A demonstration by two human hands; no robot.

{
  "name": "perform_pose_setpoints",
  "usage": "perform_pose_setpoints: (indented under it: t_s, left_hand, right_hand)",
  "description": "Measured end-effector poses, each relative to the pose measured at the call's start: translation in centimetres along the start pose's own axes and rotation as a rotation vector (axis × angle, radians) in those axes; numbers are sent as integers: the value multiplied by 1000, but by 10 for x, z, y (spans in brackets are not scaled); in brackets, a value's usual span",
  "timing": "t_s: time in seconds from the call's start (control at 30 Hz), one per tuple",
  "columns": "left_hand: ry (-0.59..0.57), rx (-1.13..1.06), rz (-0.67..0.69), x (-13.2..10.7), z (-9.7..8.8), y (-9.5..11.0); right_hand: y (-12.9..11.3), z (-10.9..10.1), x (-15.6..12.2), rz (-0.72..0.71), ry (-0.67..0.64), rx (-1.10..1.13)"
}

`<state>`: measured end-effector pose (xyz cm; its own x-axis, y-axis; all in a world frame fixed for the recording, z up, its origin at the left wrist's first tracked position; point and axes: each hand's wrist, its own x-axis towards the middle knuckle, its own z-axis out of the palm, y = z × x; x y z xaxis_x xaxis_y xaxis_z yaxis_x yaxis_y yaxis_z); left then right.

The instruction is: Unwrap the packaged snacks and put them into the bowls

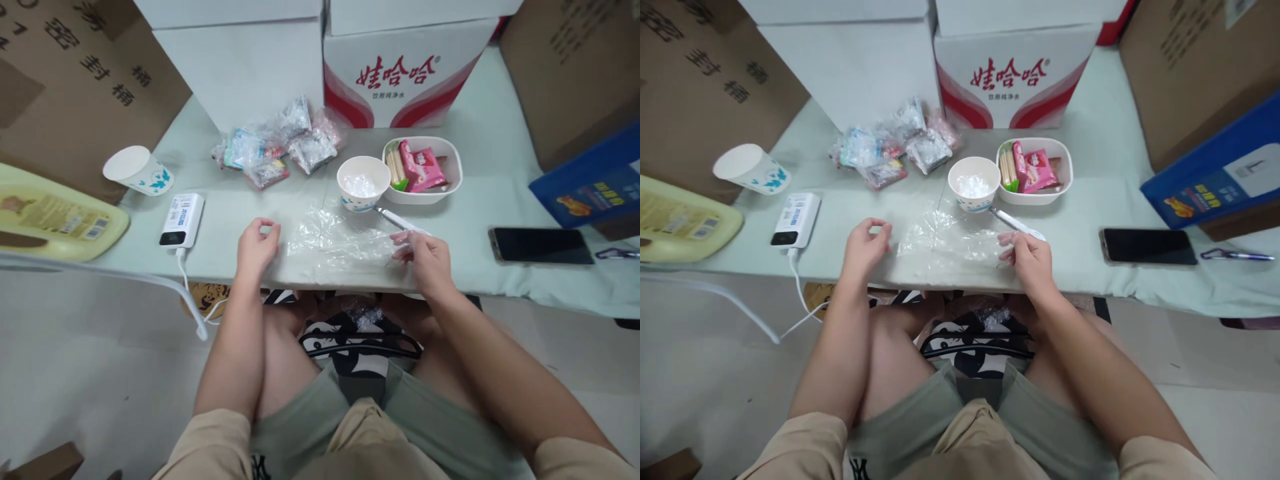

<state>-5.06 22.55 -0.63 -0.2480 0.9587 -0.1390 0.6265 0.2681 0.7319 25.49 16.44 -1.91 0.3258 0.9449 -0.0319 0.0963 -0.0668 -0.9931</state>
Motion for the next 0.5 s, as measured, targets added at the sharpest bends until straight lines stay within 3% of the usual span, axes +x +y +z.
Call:
perform_pose_setpoints:
  t_s: [0.07,0.17,0.23,0.33,0.5]
  left_hand:
    - [-44,15,171,-4,-3,-2]
    - [-233,110,491,-11,1,-3]
    - [-326,173,619,-16,8,-1]
    - [-372,138,706,-21,21,8]
    - [-416,-192,701,-25,27,19]
  right_hand:
    - [2,1,7,80,92,78]
    - [3,0,16,156,208,147]
    - [4,-2,20,177,237,162]
    - [3,-3,22,184,237,151]
    - [5,-7,24,161,235,88]
